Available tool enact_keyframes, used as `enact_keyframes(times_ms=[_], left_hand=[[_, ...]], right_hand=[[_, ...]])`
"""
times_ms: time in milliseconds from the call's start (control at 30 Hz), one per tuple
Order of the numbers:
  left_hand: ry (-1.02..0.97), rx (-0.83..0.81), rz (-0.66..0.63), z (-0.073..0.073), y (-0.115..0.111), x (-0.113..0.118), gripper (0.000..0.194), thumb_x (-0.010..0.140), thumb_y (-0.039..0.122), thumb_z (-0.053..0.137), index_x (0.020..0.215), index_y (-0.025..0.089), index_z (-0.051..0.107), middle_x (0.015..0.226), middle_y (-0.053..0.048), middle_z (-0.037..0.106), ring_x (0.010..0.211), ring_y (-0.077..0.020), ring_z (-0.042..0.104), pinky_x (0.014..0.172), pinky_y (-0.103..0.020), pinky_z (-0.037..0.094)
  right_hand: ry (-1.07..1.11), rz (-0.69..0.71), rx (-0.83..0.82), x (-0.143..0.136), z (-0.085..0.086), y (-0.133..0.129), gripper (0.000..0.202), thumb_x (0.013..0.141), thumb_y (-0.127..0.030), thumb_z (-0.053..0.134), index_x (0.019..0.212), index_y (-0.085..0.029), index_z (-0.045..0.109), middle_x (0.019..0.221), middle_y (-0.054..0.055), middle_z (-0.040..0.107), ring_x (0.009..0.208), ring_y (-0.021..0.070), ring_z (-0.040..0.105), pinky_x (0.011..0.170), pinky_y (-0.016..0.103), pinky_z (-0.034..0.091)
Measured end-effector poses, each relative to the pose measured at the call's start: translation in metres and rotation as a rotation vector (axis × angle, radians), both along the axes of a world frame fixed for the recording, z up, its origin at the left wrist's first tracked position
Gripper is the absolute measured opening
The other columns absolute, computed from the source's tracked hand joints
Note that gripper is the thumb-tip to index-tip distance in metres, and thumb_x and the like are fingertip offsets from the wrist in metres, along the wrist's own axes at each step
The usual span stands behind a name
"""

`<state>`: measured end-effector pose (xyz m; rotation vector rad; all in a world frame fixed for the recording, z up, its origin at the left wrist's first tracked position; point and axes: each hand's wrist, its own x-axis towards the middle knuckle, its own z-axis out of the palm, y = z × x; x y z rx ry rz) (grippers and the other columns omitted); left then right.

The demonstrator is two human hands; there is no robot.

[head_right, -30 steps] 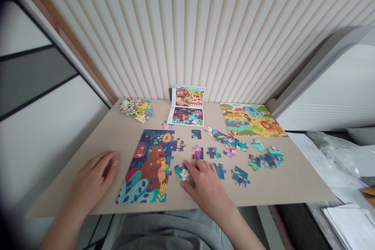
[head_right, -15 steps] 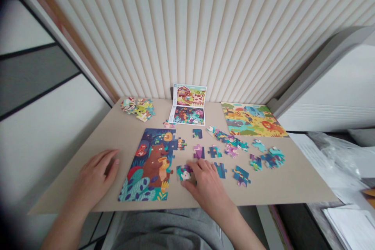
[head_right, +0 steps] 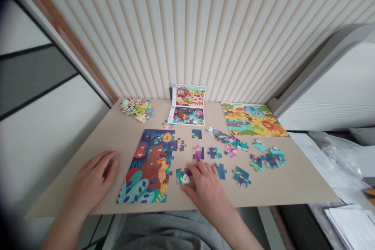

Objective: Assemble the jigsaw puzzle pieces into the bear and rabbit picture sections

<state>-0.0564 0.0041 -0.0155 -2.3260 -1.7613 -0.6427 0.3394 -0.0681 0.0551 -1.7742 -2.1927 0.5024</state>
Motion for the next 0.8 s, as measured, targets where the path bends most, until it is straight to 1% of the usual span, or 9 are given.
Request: enact_keyframes(times_ms=[133,267,367,500,600,800], left_hand=[[0.001,0.003,-0.001,-0.001,0.000,-0.001,0.043,0.107,0.041,0.045,0.141,0.018,0.059,0.136,-0.015,0.068,0.124,-0.0338,0.065,0.110,-0.051,0.052],[-0.005,-0.012,0.002,0.001,0.000,0.000,0.042,0.107,0.041,0.045,0.141,0.020,0.058,0.136,-0.014,0.068,0.124,-0.0337,0.064,0.111,-0.051,0.051],[0.001,-0.012,0.004,0.002,-0.001,0.001,0.042,0.107,0.041,0.045,0.142,0.020,0.057,0.137,-0.014,0.067,0.124,-0.0337,0.064,0.111,-0.051,0.051],[0.000,0.002,0.002,0.002,0.000,0.001,0.042,0.108,0.040,0.045,0.141,0.019,0.058,0.137,-0.015,0.067,0.125,-0.0342,0.064,0.110,-0.052,0.052],[-0.003,-0.013,0.002,0.001,0.000,0.000,0.042,0.108,0.041,0.045,0.142,0.019,0.057,0.136,-0.015,0.067,0.125,-0.0344,0.063,0.111,-0.052,0.051],[-0.020,-0.023,0.004,0.000,0.000,-0.001,0.042,0.107,0.041,0.045,0.142,0.021,0.057,0.136,-0.014,0.068,0.125,-0.0336,0.064,0.113,-0.051,0.050]], right_hand=[[0.033,0.056,-0.027,0.001,0.005,0.001,0.041,0.094,-0.023,0.074,0.134,-0.027,0.068,0.131,0.009,0.069,0.126,0.0312,0.064,0.111,0.054,0.048],[0.050,0.070,-0.067,0.003,0.010,0.003,0.052,0.093,-0.016,0.069,0.143,-0.027,0.062,0.140,0.010,0.067,0.133,0.0326,0.061,0.116,0.058,0.045],[0.054,0.085,-0.080,0.005,0.011,0.005,0.060,0.092,-0.014,0.065,0.150,-0.027,0.057,0.147,0.010,0.065,0.136,0.0330,0.059,0.118,0.059,0.044],[0.073,0.111,-0.066,0.009,0.008,0.005,0.066,0.091,-0.013,0.062,0.155,-0.028,0.052,0.151,0.010,0.063,0.140,0.0313,0.057,0.121,0.058,0.042],[0.094,0.134,-0.075,0.012,0.007,0.005,0.070,0.091,-0.013,0.061,0.158,-0.029,0.050,0.152,0.009,0.062,0.141,0.0301,0.057,0.123,0.059,0.039],[0.166,0.171,-0.080,0.016,0.005,0.007,0.075,0.090,-0.008,0.056,0.160,-0.033,0.047,0.152,0.006,0.063,0.142,0.0263,0.056,0.124,0.055,0.040]])
